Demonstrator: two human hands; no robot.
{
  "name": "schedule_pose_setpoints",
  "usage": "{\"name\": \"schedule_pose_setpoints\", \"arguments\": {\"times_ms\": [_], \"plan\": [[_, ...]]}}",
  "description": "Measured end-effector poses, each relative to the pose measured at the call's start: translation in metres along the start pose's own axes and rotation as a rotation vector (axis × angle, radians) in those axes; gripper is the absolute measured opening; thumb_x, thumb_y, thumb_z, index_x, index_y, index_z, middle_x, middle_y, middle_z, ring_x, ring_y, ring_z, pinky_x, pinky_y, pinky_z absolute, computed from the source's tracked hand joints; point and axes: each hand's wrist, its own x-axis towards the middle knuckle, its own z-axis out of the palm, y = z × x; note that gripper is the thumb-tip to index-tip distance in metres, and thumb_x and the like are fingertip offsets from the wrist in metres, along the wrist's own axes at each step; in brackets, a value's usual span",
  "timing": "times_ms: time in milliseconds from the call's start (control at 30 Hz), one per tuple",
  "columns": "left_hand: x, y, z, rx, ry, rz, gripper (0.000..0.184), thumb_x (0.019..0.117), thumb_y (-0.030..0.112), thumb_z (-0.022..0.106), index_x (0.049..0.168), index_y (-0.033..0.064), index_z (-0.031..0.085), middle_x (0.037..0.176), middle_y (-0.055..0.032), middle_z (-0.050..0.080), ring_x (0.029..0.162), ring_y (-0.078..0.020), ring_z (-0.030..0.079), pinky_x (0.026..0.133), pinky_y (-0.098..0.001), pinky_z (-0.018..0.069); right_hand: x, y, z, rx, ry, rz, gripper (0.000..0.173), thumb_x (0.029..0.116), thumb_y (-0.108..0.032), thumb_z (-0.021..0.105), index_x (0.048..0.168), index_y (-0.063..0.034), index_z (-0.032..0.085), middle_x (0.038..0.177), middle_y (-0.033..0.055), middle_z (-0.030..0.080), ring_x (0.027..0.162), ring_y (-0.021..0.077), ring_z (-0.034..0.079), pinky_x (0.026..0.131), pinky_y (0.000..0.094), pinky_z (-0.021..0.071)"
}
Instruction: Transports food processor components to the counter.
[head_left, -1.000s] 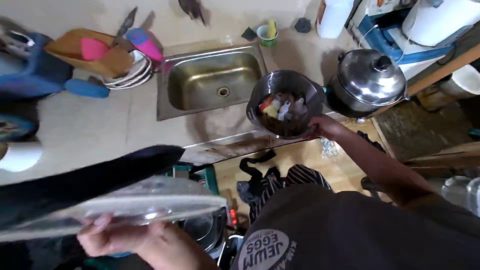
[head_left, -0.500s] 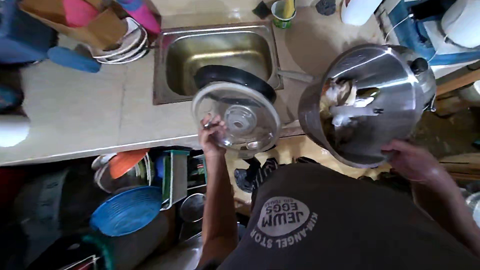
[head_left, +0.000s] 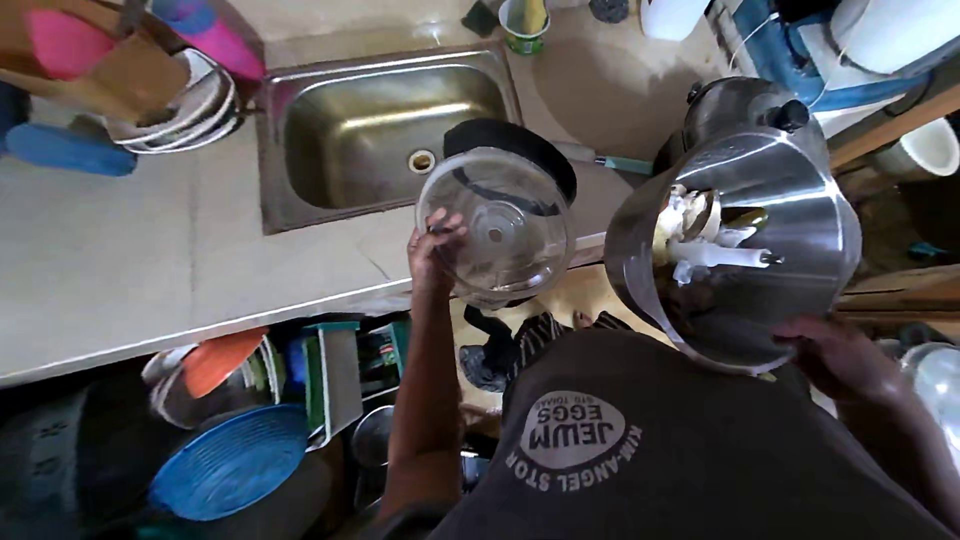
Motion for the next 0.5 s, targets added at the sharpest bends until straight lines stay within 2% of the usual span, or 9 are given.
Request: {"name": "schedule_pose_setpoints", "arguments": {"times_ms": [167,233,333,367,400,467,500], "plan": [[0.037,0.002,0.044,0.05,-0.114,0.035,0.043,0.0878,-0.002,0.044,0.13,-0.0004,0.048,0.102,-0.0033,0.075,0.086,-0.0127,0.073,0.078,-0.0305,0.0609,-0.01,0.013,-0.012,0.048,0.002,-0.022,0.024,0.0832,0.0,0.048,0.086,-0.02,0.062,0.07,-0.0107,0.07,0.061,-0.001,0.066,0.059,0.0182,0.0578],[0.04,-0.002,0.048,0.084,-0.135,0.037,0.043,0.0886,0.001,0.046,0.132,0.0005,0.048,0.104,-0.0019,0.074,0.088,-0.0112,0.072,0.079,-0.0296,0.0606,-0.015,0.017,-0.014,0.049,0.033,-0.021,0.025,0.0838,0.001,0.048,0.085,-0.0202,0.062,0.069,-0.0117,0.07,0.06,-0.002,0.064,0.058,0.0169,0.0563],[0.01,-0.015,0.033,0.215,-0.004,-0.07,0.036,0.0984,0.01,0.043,0.132,0.0012,0.051,0.102,-0.0016,0.071,0.085,-0.0093,0.069,0.078,-0.028,0.0587,-0.021,0.022,-0.017,0.075,0.058,-0.02,0.027,0.0823,0.002,0.049,0.084,-0.0213,0.061,0.067,-0.0132,0.068,0.056,-0.0037,0.061,0.055,0.0152,0.0539],[-0.006,-0.019,0.024,0.273,0.024,-0.134,0.036,0.1051,0.015,0.038,0.136,0.0004,0.048,0.11,-0.0039,0.071,0.091,-0.0104,0.07,0.083,-0.0295,0.0588,-0.022,0.025,-0.018,0.085,0.06,-0.014,0.027,0.0816,0.002,0.049,0.082,-0.0216,0.061,0.066,-0.0133,0.068,0.055,-0.0039,0.06,0.054,0.0148,0.0529],[-0.022,-0.025,0.014,0.31,0.06,-0.196,0.039,0.1077,0.018,0.035,0.14,0.0,0.047,0.116,-0.0059,0.071,0.095,-0.0119,0.071,0.085,-0.0306,0.0588,-0.022,0.028,-0.019,0.092,0.059,-0.005,0.026,0.0812,0.002,0.048,0.082,-0.021,0.061,0.065,-0.0127,0.068,0.054,-0.0038,0.059,0.053,0.0146,0.0522],[-0.048,-0.037,-0.007,0.352,0.096,-0.263,0.042,0.1077,0.019,0.035,0.142,-0.0013,0.047,0.122,-0.0089,0.07,0.1,-0.0145,0.071,0.087,-0.0331,0.0583,-0.02,0.031,-0.021,0.091,0.045,0.018,0.026,0.0808,0.002,0.048,0.081,-0.0207,0.062,0.066,-0.0119,0.069,0.054,-0.0035,0.061,0.053,0.0149,0.053],[-0.056,-0.042,-0.015,0.368,0.103,-0.269,0.04,0.107,0.018,0.036,0.139,-0.0013,0.049,0.121,-0.0089,0.071,0.099,-0.0146,0.071,0.086,-0.0335,0.0588,-0.018,0.031,-0.022,0.084,0.033,0.021,0.026,0.0813,0.002,0.049,0.083,-0.0209,0.062,0.067,-0.012,0.069,0.056,-0.0034,0.062,0.054,0.0151,0.0539]]}}
